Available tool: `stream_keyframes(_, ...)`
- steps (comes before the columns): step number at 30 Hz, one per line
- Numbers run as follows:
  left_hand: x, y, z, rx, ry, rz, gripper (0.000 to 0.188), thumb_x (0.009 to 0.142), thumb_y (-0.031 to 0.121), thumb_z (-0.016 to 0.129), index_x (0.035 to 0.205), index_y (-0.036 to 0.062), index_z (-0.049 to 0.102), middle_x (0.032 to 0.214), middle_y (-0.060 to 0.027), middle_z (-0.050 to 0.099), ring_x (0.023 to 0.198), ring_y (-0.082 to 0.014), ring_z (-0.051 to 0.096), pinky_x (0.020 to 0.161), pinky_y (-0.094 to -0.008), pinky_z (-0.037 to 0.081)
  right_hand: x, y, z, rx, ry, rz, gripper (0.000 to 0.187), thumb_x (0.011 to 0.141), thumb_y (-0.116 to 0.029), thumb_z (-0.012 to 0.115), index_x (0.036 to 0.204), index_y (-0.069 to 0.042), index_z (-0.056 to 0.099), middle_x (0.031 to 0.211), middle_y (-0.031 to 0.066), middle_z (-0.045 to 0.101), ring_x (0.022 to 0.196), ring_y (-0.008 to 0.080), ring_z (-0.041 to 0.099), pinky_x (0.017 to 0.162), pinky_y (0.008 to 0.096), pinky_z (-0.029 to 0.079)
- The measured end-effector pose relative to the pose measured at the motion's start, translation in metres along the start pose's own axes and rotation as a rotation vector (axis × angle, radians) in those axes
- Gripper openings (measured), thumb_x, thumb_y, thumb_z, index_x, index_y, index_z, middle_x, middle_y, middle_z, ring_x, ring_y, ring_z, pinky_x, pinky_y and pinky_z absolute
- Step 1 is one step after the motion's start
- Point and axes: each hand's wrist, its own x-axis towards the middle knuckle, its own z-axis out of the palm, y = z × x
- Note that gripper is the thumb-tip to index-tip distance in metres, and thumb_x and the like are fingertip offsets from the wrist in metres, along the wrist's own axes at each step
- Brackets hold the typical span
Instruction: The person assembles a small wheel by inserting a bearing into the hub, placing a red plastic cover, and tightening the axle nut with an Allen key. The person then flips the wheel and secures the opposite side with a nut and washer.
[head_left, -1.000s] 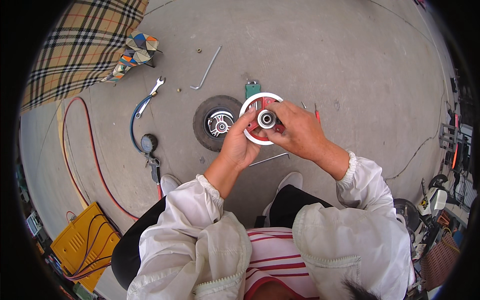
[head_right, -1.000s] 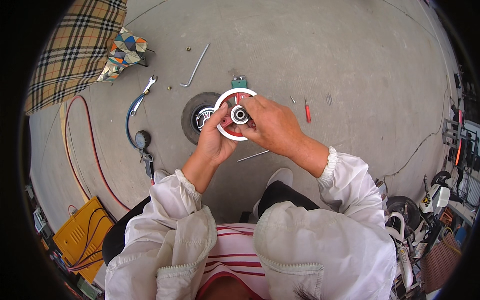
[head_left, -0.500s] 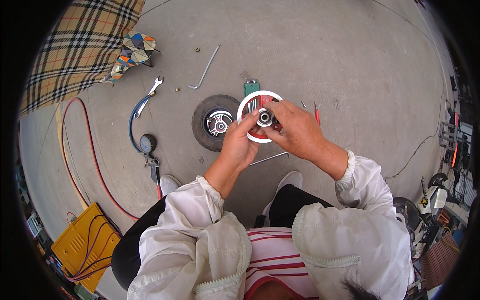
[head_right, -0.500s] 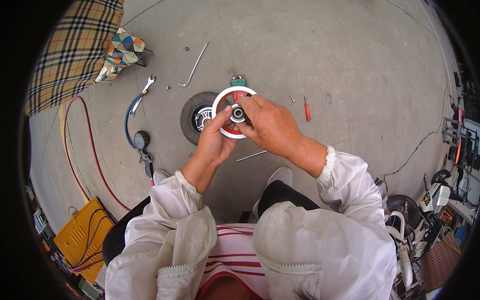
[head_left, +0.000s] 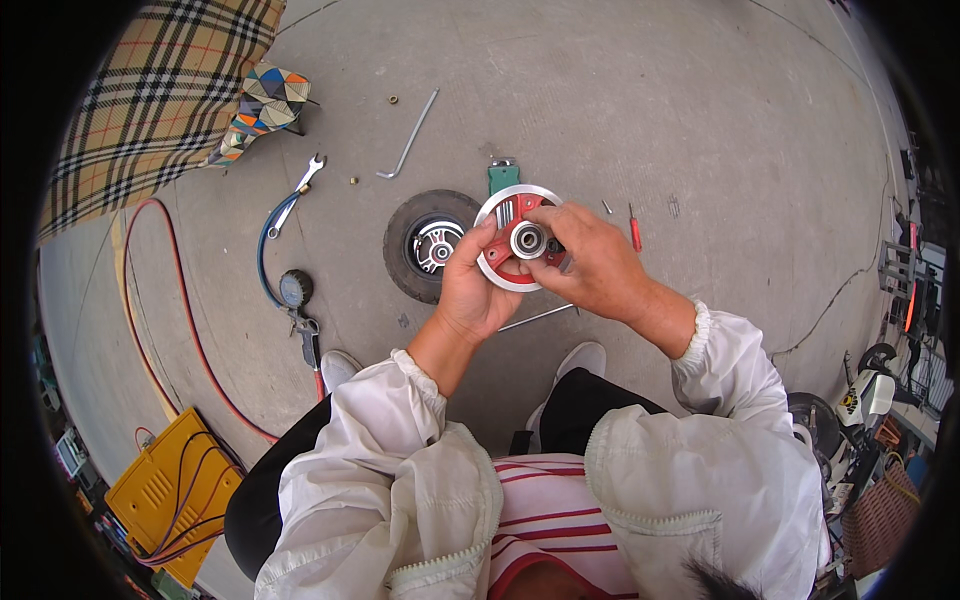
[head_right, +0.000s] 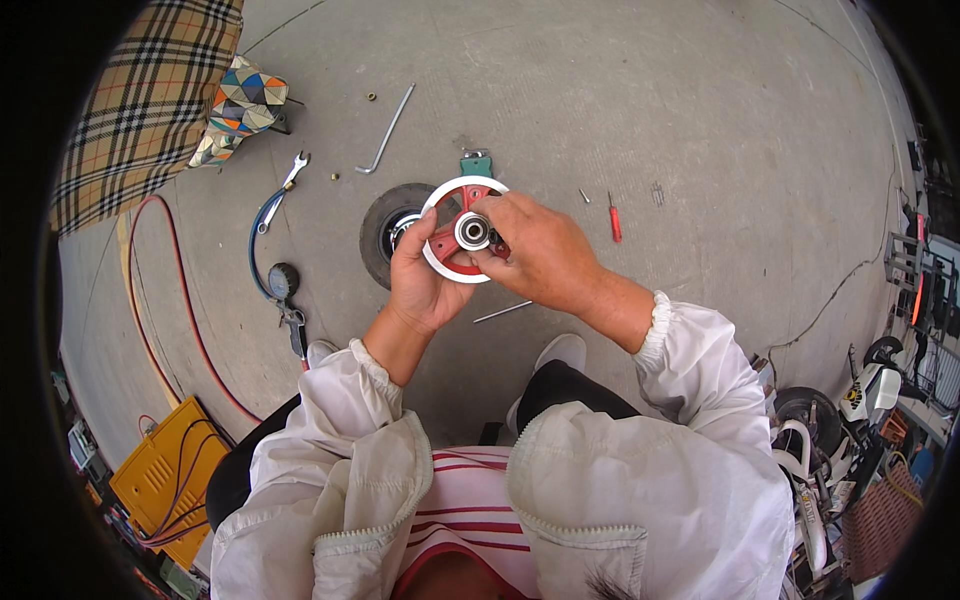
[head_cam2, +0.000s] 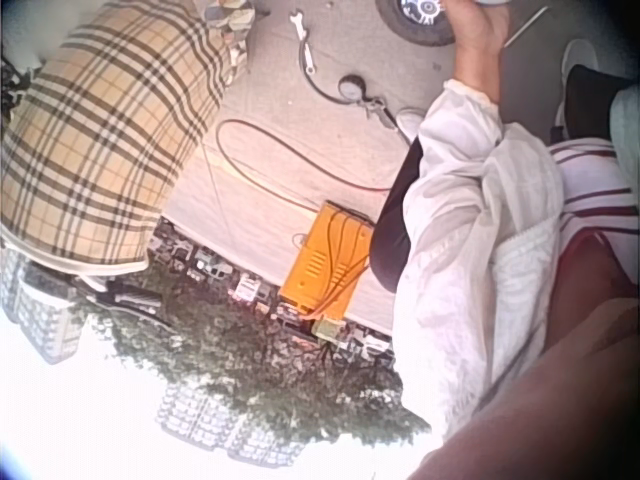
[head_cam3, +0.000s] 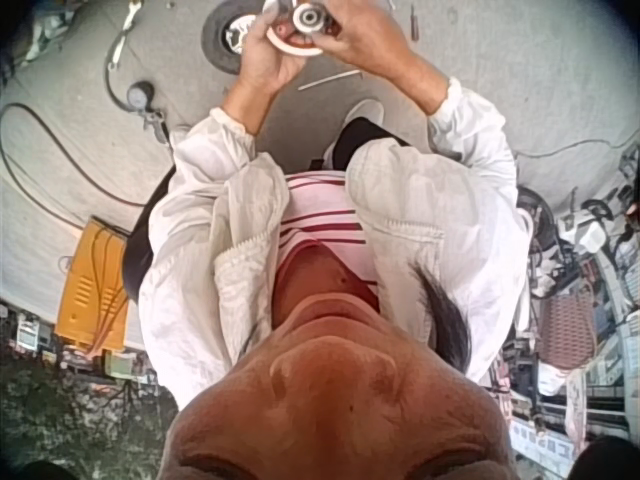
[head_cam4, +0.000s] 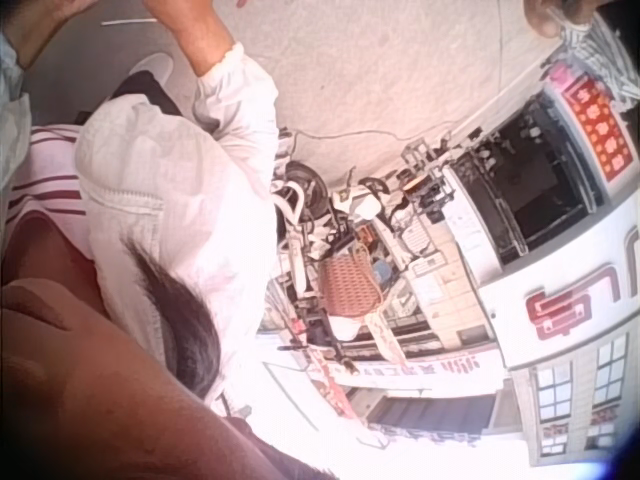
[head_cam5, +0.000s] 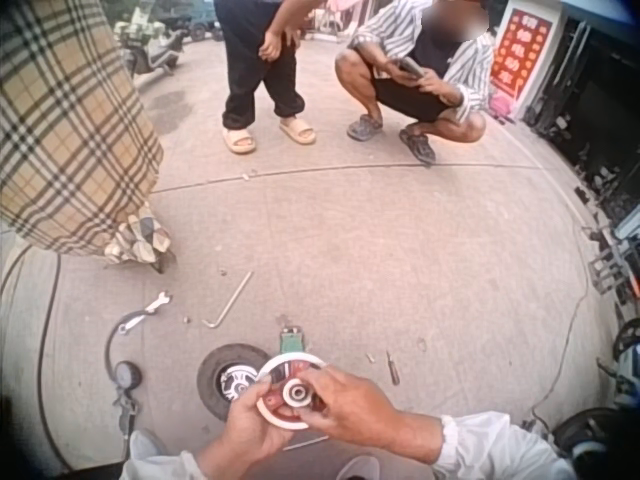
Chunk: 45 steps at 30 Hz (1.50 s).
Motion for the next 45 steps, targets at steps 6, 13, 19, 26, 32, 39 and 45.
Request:
stream_keyframes(6, -0.001, 0.008, 0.006, -0.087, -0.022, -0.055, 0.058, 0.1, 0.042, 0.035, 0.132, -0.005, 0.049, 0.129, -0.019, 0.058, 0.119, -0.0294, 0.056, 0.107, -0.0438, 0.042, -0.001, 0.002, 0.002, 0.042, -0.01, 0.061, 0.043, 0.078, -0.019, 0.078, 0.114, -0.005, 0.058, 0.101, 0.015, 0.065, 0.082, 0.0316, 0.067, 0.069, 0.0389, 0.055)
stream_keyframes(13, 0.01, 0.01, -0.02, 0.029, 0.36, 0.004, 0.044, 0.1, 0.019, 0.034, 0.126, -0.0131, 0.048, 0.128, -0.0253, 0.055, 0.117, -0.0324, 0.057, 0.107, -0.0447, 0.044, -0.001, 0.002, 0.0, 0.108, 0.044, 0.06, 0.043, 0.078, -0.015, 0.077, 0.114, -0.004, 0.058, 0.103, 0.0142, 0.065, 0.087, 0.0296, 0.067, 0.073, 0.0366, 0.056)
stream_keyframes(19, 0.009, 0.016, -0.009, 0.118, 0.311, -0.077, 0.031, 0.099, 0.004, 0.041, 0.124, -0.0133, 0.05, 0.122, -0.0216, 0.059, 0.111, -0.0266, 0.062, 0.098, -0.0378, 0.052, -0.002, 0.005, 0.0, 0.168, 0.138, 0.062, 0.048, 0.072, -0.009, 0.081, 0.115, -0.006, 0.06, 0.096, 0.0055, 0.062, 0.081, 0.0129, 0.062, 0.066, 0.0268, 0.052)
stream_keyframes(26, 0.003, 0.009, -0.016, 0.197, 0.149, -0.121, 0.028, 0.099, 0.012, 0.055, 0.122, -0.0031, 0.058, 0.112, -0.0136, 0.066, 0.098, -0.0161, 0.067, 0.082, -0.0248, 0.06, -0.002, 0.003, -0.001, 0.167, 0.048, 0.063, 0.046, 0.074, -0.012, 0.079, 0.115, -0.004, 0.058, 0.102, 0.0137, 0.065, 0.088, 0.0273, 0.067, 0.075, 0.0349, 0.056)
stream_keyframes(32, 0.001, 0.0, -0.013, 0.085, 0.089, -0.09, 0.029, 0.096, 0.011, 0.061, 0.122, -0.0013, 0.056, 0.112, -0.0118, 0.066, 0.098, -0.0182, 0.067, 0.084, -0.0307, 0.059, -0.005, 0.007, 0.005, 0.15, 0.064, 0.102, 0.045, 0.075, -0.014, 0.078, 0.114, -0.005, 0.058, 0.103, 0.0142, 0.065, 0.087, 0.0294, 0.067, 0.075, 0.0361, 0.056)
stream_keyframes(39, 0.003, 0.004, -0.041, 0.138, -0.008, -0.115, 0.027, 0.096, 0.014, 0.062, 0.122, 0.0035, 0.06, 0.109, -0.0088, 0.066, 0.094, -0.0172, 0.066, 0.079, -0.0294, 0.059, -0.006, 0.003, 0.007, 0.116, 0.006, 0.057, 0.049, 0.074, -0.011, 0.08, 0.117, -0.003, 0.058, 0.102, 0.0114, 0.064, 0.085, 0.0192, 0.066, 0.073, 0.0304, 0.056)
stream_keyframes(45, 0.002, 0.01, -0.033, 0.172, 0.008, -0.138, 0.023, 0.095, 0.015, 0.064, 0.115, 0.003, 0.063, 0.106, -0.0075, 0.067, 0.091, -0.0157, 0.066, 0.079, -0.0287, 0.058, -0.006, 0.003, 0.007, 0.08, -0.009, 0.046, 0.05, 0.076, -0.013, 0.081, 0.119, -0.003, 0.058, 0.104, 0.013, 0.065, 0.084, 0.0216, 0.067, 0.073, 0.0315, 0.056)
